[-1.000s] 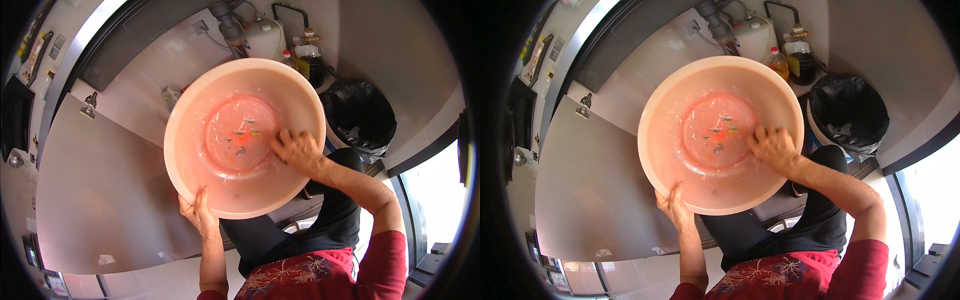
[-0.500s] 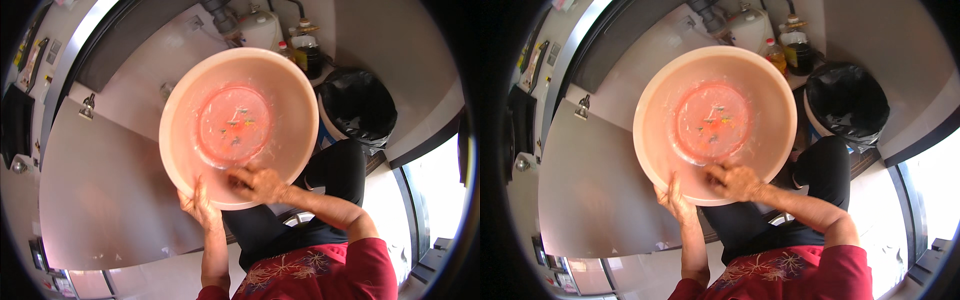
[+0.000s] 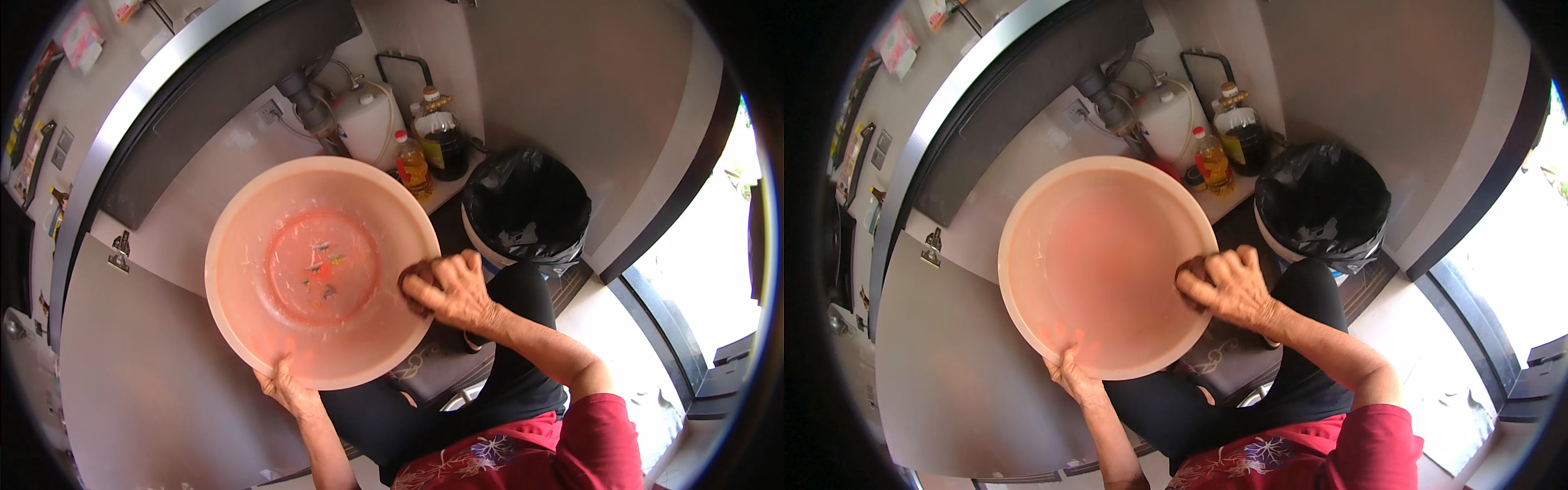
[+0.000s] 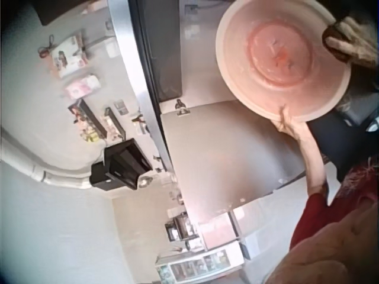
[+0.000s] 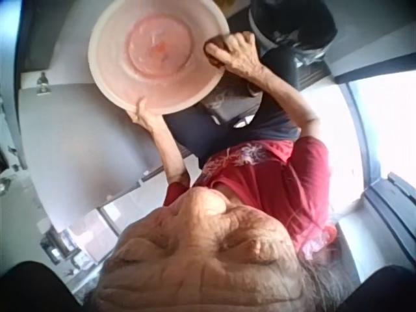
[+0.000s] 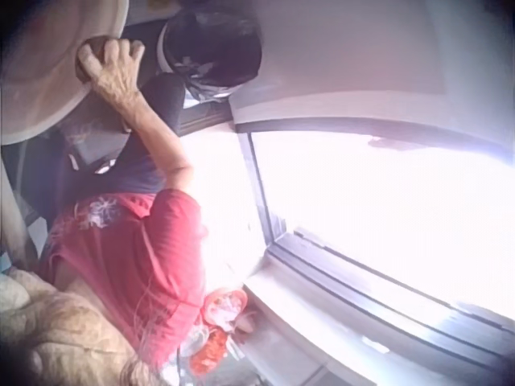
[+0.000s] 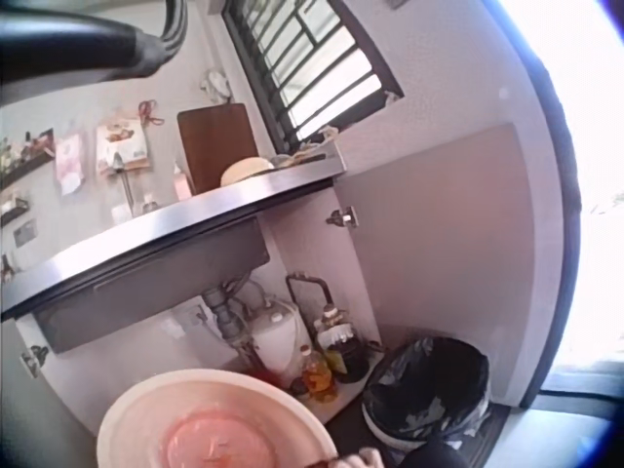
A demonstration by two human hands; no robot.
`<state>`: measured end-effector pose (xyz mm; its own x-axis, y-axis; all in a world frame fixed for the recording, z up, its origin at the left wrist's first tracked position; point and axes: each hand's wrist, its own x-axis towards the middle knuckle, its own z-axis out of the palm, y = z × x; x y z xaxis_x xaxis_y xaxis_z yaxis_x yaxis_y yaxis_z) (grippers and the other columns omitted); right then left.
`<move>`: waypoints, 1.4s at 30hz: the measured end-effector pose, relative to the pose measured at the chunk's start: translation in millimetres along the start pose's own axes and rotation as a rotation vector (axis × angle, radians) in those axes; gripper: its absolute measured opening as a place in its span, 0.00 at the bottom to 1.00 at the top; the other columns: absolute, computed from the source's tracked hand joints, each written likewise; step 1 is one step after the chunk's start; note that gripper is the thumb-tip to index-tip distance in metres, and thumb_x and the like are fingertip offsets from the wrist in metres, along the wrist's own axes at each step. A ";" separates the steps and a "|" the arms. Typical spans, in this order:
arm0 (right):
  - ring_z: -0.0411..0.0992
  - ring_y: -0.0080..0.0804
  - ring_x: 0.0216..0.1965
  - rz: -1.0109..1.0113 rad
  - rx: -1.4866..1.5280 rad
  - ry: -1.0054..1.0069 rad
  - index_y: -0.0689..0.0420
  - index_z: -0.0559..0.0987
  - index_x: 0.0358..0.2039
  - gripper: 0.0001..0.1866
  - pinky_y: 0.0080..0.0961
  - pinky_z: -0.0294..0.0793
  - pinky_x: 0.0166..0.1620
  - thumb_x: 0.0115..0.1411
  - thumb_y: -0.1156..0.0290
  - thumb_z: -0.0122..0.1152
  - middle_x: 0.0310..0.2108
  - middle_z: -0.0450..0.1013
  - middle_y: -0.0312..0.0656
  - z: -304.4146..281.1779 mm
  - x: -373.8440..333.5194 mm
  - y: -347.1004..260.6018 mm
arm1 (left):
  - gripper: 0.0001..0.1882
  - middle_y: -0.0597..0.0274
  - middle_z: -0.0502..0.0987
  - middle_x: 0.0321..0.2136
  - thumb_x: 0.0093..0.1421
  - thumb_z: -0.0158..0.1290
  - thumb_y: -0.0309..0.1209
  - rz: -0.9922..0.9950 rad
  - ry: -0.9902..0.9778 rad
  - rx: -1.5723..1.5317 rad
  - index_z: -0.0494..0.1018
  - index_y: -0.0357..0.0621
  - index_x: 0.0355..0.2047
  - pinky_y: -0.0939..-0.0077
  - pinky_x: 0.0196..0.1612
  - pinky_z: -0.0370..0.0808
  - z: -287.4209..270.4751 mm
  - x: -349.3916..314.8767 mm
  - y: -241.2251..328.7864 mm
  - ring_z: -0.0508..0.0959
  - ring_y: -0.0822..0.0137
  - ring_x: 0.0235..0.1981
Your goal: The person sits on the floor and wipes the inside and outside surfaces of a pink bowl, a red bowl, and a red scoop using a brown cloth. The person handles each item one at a time, turning them over to clean all sides before placing them aside.
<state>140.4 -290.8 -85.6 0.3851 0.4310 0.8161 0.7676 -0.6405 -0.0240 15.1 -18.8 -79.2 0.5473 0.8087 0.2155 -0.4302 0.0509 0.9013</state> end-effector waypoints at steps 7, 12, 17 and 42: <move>0.65 0.50 0.41 0.600 0.521 0.148 0.52 0.65 0.51 0.33 0.38 0.66 0.46 0.44 0.64 0.70 0.38 0.66 0.50 20.7 38.9 52.8 | 0.29 0.55 0.73 0.44 0.42 0.46 0.14 -0.069 0.006 -0.039 0.68 0.39 0.49 0.65 0.44 0.77 11.4 -6.8 6.5 0.75 0.59 0.41; 0.66 0.28 0.44 0.738 0.953 0.089 0.59 0.64 0.50 0.31 0.25 0.65 0.49 0.47 0.71 0.68 0.38 0.68 0.41 26.9 53.8 53.0 | 0.30 0.56 0.72 0.47 0.46 0.50 0.15 -0.199 -0.098 -0.011 0.66 0.42 0.53 0.64 0.44 0.77 -5.5 15.6 -15.2 0.74 0.59 0.45; 0.67 0.26 0.34 0.782 1.007 0.138 0.60 0.66 0.45 0.26 0.24 0.69 0.43 0.46 0.72 0.65 0.29 0.68 0.38 20.1 50.7 38.1 | 0.23 0.57 0.74 0.41 0.50 0.59 0.22 -0.279 -0.051 0.226 0.68 0.41 0.48 0.66 0.47 0.75 -15.0 31.9 -39.5 0.75 0.62 0.41; 0.72 0.44 0.24 0.348 0.572 -0.084 0.57 0.67 0.43 0.20 0.35 0.74 0.26 0.50 0.72 0.61 0.26 0.70 0.46 55.6 -0.2 -68.6 | 0.12 0.62 0.71 0.37 0.61 0.52 0.41 -0.679 -0.467 -0.208 0.66 0.47 0.36 0.68 0.43 0.74 87.7 7.4 -75.8 0.73 0.66 0.41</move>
<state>116.3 -211.6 -116.2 0.6796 0.3237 0.6583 0.7333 -0.3232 -0.5982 114.7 -68.0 -113.0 0.9551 0.2407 -0.1731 0.0008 0.5817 0.8134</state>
